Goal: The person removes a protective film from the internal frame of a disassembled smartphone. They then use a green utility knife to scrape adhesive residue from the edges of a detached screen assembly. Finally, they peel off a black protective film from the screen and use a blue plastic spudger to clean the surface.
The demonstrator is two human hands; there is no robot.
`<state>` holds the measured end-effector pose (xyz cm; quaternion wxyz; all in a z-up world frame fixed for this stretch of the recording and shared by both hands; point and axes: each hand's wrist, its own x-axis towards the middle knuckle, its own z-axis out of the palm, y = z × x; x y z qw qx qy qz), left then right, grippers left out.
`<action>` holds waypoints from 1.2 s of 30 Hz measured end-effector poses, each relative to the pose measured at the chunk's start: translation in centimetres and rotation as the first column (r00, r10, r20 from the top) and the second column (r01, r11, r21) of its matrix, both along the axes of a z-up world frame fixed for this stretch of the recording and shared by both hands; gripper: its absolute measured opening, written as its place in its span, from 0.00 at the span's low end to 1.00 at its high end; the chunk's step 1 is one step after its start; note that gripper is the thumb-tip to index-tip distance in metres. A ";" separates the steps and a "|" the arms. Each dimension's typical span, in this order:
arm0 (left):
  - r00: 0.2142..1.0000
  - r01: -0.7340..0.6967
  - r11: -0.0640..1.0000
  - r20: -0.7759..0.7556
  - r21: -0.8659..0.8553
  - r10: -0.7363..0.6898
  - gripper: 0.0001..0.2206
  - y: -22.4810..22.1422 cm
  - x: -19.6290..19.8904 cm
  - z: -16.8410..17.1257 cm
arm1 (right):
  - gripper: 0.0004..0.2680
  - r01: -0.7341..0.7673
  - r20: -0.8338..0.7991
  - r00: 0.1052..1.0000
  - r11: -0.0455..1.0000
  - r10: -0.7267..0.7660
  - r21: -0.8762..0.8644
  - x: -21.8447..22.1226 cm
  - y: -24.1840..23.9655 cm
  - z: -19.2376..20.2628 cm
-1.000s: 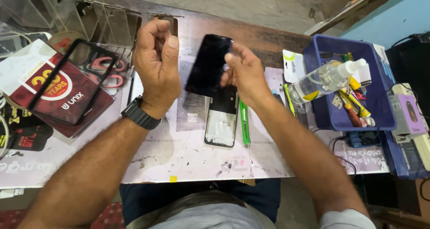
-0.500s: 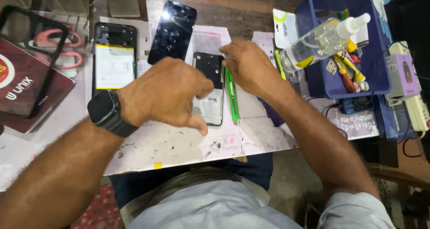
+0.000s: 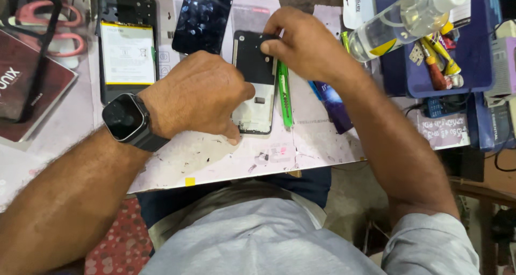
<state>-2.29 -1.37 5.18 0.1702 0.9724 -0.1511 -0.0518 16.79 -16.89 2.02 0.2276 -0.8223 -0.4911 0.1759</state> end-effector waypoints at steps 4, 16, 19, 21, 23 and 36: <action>0.994 0.029 0.999 0.106 -0.043 -0.025 0.27 0.2 0.0 -0.5 | 0.08 0.009 -0.447 0.893 0.989 0.060 0.151 1.1 -0.3 -0.1; 0.824 -0.012 0.404 0.220 -0.915 0.522 0.14 1.9 1.9 -6.9 | 0.06 0.137 -0.678 0.733 0.965 0.052 0.223 2.7 -1.7 -1.4; 0.807 -0.121 0.377 0.130 -0.919 0.576 0.16 1.5 2.0 -7.7 | 0.06 0.171 -0.717 0.693 0.948 0.078 0.268 2.9 -1.9 -1.3; 0.799 -0.106 0.316 0.109 -0.943 0.592 0.18 1.0 2.1 -7.8 | 0.06 0.200 -0.731 0.679 0.941 0.069 0.274 3.0 -2.0 -1.0; 0.821 -0.078 0.234 0.070 -0.969 0.566 0.20 0.6 2.2 -7.6 | 0.05 0.163 -0.747 0.650 0.934 0.140 0.317 3.3 -2.2 -0.2; 0.950 -0.280 -0.421 -0.185 -0.863 -0.253 0.35 -0.8 1.2 -5.3 | 0.06 0.161 -0.713 0.647 0.865 0.271 0.475 1.3 -1.0 3.9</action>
